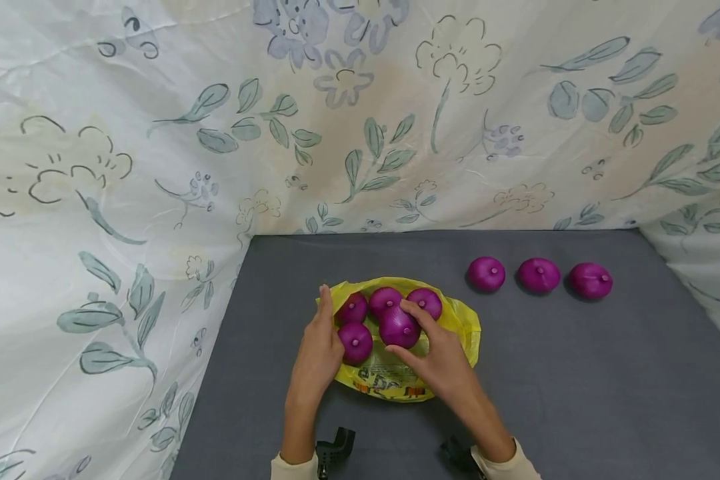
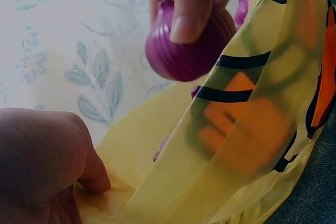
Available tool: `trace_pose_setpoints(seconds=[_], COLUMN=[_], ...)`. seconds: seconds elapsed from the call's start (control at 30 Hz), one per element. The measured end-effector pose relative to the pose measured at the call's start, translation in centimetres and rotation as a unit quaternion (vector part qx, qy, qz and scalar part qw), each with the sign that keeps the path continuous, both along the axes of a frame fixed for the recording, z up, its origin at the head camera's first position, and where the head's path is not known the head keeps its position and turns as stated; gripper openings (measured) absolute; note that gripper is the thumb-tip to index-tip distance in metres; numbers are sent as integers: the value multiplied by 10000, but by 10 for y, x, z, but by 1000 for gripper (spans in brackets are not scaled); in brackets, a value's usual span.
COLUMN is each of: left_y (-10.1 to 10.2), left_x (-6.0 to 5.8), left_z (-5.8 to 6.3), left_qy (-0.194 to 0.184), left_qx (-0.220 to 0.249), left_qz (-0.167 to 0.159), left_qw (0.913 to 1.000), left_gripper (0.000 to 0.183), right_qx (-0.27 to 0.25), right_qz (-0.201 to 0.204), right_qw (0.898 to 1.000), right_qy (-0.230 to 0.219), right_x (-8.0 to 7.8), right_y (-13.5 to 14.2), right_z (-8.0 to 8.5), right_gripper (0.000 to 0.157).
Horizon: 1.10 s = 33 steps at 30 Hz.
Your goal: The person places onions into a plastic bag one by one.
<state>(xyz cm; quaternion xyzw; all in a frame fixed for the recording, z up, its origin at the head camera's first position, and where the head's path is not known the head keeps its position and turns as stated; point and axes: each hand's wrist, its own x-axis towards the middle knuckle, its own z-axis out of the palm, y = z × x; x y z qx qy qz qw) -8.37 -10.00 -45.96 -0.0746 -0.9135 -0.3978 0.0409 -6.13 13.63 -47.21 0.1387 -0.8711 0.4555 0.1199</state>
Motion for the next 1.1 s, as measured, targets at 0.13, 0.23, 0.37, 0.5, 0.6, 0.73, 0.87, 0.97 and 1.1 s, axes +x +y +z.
trace_pose_setpoints(seconds=[0.13, 0.23, 0.37, 0.5, 0.6, 0.73, 0.87, 0.97, 1.1], left_y=[0, 0, -1, -1, -2, -2, -2, -3, -3], left_x=[0, 0, 1, 3, 4, 5, 5, 6, 6], left_z=[-1, -1, -1, -1, -2, -3, -3, -3, -3], left_qy=[11, 9, 40, 39, 36, 69, 93, 75, 71], left_qx=[-9, 5, 19, 42, 73, 85, 85, 74, 77], left_qz=[12, 0, -8, 1, -13, -31, -46, -59, -60], left_qw=[10000, 10000, 10000, 10000, 10000, 9999, 9999, 9999, 9999], left_gripper=[78, 78, 79, 79, 80, 79, 79, 78, 77], right_qx=[167, 240, 295, 350, 364, 426, 600, 721, 821], right_qz=[42, 1, -70, -126, -170, -270, -342, -349, -344], right_qw=[9997, 9994, 9992, 9989, 9986, 9980, 9969, 9962, 9956], right_qy=[-168, -233, -267, -291, -331, -393, -388, -350, -300], right_x=[2, 3, 5, 7, 8, 9, 9, 10, 11], right_y=[-3, -4, -6, -9, -12, -17, -21, -24, -28], right_z=[-3, -5, -10, -15, -20, -24, -27, -28, -30], right_gripper=[81, 80, 81, 83, 84, 85, 86, 87, 87])
